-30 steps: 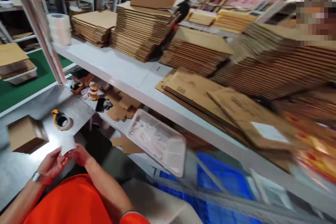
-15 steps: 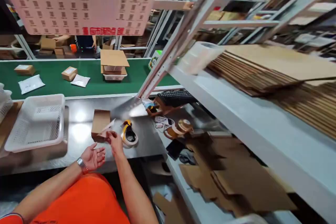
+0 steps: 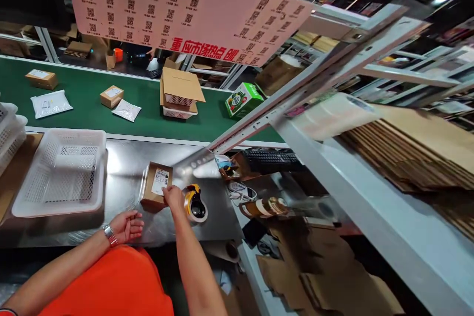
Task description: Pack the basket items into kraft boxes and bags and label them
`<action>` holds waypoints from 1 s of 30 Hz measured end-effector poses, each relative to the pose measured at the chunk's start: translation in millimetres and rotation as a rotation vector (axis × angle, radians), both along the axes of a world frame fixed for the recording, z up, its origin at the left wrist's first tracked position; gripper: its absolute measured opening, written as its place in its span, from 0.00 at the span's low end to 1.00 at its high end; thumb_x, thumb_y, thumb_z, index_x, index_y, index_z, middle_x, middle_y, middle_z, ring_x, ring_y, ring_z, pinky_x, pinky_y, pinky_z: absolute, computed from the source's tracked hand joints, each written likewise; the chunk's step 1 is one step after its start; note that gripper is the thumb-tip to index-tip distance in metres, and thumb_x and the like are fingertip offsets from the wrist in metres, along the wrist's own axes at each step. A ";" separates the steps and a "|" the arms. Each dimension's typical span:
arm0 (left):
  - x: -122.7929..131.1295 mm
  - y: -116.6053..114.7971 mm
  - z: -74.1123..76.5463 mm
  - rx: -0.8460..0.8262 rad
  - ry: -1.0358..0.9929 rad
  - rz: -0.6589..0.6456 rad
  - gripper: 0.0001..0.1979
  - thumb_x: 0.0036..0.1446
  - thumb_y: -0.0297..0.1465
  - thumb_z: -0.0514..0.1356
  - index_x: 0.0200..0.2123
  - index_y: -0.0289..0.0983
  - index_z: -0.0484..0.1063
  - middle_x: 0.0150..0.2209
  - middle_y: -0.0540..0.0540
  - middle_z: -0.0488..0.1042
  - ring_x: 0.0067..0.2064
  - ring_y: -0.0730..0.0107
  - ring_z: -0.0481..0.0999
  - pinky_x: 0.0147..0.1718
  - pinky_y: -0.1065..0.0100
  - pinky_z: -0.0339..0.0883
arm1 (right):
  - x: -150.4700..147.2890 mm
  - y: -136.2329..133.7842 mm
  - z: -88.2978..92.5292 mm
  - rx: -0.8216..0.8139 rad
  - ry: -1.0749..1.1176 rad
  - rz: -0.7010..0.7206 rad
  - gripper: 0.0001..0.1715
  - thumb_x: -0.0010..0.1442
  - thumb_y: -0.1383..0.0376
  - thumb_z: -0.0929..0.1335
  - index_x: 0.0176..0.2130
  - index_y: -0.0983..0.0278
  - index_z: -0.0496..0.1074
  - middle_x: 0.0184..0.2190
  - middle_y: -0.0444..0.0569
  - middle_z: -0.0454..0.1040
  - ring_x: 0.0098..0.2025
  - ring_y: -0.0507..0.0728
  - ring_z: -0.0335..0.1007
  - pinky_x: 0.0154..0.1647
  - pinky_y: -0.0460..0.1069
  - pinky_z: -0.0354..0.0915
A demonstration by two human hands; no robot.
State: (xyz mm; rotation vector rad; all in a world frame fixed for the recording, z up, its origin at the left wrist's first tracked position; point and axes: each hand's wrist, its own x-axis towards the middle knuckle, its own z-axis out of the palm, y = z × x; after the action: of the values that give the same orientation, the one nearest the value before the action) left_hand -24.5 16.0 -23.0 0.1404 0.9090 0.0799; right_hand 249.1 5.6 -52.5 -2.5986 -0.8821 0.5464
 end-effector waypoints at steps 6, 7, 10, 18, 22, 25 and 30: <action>-0.8 8.5 -10.8 0.072 0.002 0.006 0.13 0.78 0.34 0.55 0.42 0.36 0.75 0.31 0.43 0.84 0.27 0.65 0.85 0.30 0.71 0.75 | 17.5 8.9 11.4 -0.041 -0.140 0.204 0.23 0.67 0.59 0.72 0.55 0.69 0.83 0.54 0.72 0.85 0.61 0.73 0.81 0.62 0.63 0.72; -0.9 9.0 -12.8 0.083 0.009 0.009 0.11 0.78 0.35 0.56 0.43 0.35 0.75 0.30 0.43 0.84 0.27 0.66 0.85 0.29 0.71 0.75 | 14.4 14.2 9.4 -0.007 -0.157 0.260 0.25 0.69 0.60 0.70 0.61 0.69 0.81 0.61 0.71 0.83 0.66 0.71 0.78 0.67 0.62 0.70; -2.3 9.3 -17.2 0.124 0.023 0.052 0.09 0.76 0.35 0.60 0.44 0.35 0.74 0.30 0.44 0.84 0.27 0.66 0.85 0.29 0.72 0.75 | -3.2 31.9 -8.0 0.100 -0.181 0.431 0.32 0.74 0.61 0.64 0.72 0.68 0.73 0.75 0.66 0.71 0.77 0.67 0.65 0.78 0.61 0.61; 11.7 1.7 -13.9 0.150 0.119 0.263 0.08 0.75 0.34 0.61 0.43 0.35 0.74 0.29 0.45 0.83 0.26 0.66 0.84 0.31 0.70 0.74 | -12.9 49.1 -49.0 0.117 -0.264 0.630 0.48 0.76 0.50 0.64 0.82 0.72 0.57 0.82 0.71 0.57 0.85 0.76 0.49 0.85 0.73 0.44; 33.1 -9.5 -8.8 0.124 0.126 0.276 0.09 0.73 0.35 0.63 0.41 0.36 0.75 0.29 0.45 0.83 0.25 0.66 0.83 0.30 0.71 0.71 | -0.6 24.1 -45.4 0.104 -0.247 0.894 0.54 0.70 0.45 0.70 0.82 0.67 0.59 0.85 0.69 0.50 0.86 0.82 0.42 0.84 0.80 0.42; 38.9 -19.1 -4.2 0.117 0.162 0.348 0.09 0.74 0.34 0.62 0.41 0.35 0.75 0.28 0.44 0.83 0.25 0.66 0.83 0.29 0.71 0.71 | 22.7 -16.0 -50.6 0.153 -0.155 1.174 0.53 0.64 0.53 0.74 0.82 0.54 0.62 0.85 0.60 0.50 0.87 0.81 0.42 0.83 0.82 0.45; 26.6 -42.2 -6.5 0.116 0.258 0.613 0.05 0.69 0.31 0.66 0.40 0.38 0.75 0.28 0.43 0.82 0.24 0.66 0.83 0.27 0.72 0.72 | 83.9 -8.0 -39.5 0.182 0.109 1.359 0.42 0.64 0.64 0.71 0.73 0.39 0.74 0.79 0.47 0.68 0.83 0.68 0.59 0.84 0.70 0.54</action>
State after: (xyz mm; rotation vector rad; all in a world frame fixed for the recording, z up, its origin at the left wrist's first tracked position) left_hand 2.1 -26.2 -29.4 -0.0262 1.1814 0.6973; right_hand 333.0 -2.4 -92.1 -1.4398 -2.4231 0.8143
